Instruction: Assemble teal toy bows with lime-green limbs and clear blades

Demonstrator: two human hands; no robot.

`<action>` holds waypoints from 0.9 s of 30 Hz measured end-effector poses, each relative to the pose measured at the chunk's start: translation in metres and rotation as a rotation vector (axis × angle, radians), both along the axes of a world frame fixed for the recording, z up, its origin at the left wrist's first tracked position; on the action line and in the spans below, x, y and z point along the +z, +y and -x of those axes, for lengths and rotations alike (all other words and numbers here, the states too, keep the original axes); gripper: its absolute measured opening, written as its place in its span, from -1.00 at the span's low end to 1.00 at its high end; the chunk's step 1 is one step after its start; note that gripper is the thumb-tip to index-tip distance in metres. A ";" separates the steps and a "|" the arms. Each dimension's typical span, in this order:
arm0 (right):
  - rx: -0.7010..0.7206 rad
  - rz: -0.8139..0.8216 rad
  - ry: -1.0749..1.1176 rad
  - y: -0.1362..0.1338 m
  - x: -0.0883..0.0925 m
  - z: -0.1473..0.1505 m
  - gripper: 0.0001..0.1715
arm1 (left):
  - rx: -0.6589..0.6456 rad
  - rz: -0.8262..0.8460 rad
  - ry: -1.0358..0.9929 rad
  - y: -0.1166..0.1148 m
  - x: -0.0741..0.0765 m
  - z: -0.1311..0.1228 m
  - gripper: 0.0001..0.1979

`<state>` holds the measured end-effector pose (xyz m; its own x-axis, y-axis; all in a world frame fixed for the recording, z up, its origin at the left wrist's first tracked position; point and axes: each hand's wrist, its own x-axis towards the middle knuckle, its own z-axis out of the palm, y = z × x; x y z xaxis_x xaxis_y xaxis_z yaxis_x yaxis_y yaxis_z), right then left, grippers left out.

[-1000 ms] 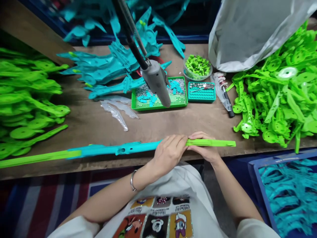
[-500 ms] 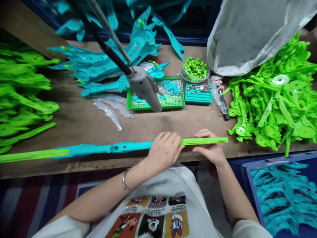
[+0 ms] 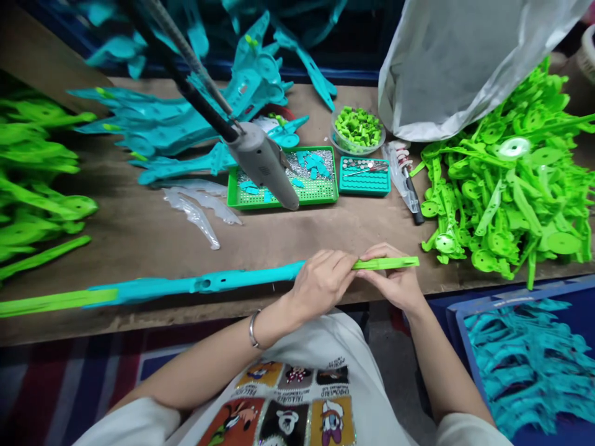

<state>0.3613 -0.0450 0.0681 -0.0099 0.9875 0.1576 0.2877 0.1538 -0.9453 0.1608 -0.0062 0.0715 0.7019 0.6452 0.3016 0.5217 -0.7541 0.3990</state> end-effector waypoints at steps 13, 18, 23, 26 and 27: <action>-0.032 -0.076 0.116 0.001 0.013 -0.007 -0.75 | -0.010 0.100 -0.162 0.007 0.005 -0.009 -0.69; -0.029 -0.086 0.120 0.002 0.009 -0.010 -0.74 | -0.019 0.080 -0.127 0.007 0.008 -0.003 -0.70; 0.028 -0.022 0.179 0.003 -0.007 -0.010 -0.55 | 0.045 0.142 -0.076 0.006 0.010 0.013 -0.72; 0.063 -0.017 0.162 0.005 -0.016 0.000 -0.56 | 0.033 0.187 -0.121 0.004 0.007 0.014 -0.80; 0.060 -0.027 0.147 0.005 -0.017 0.003 -0.60 | 0.034 0.191 -0.130 0.004 0.005 0.014 -0.80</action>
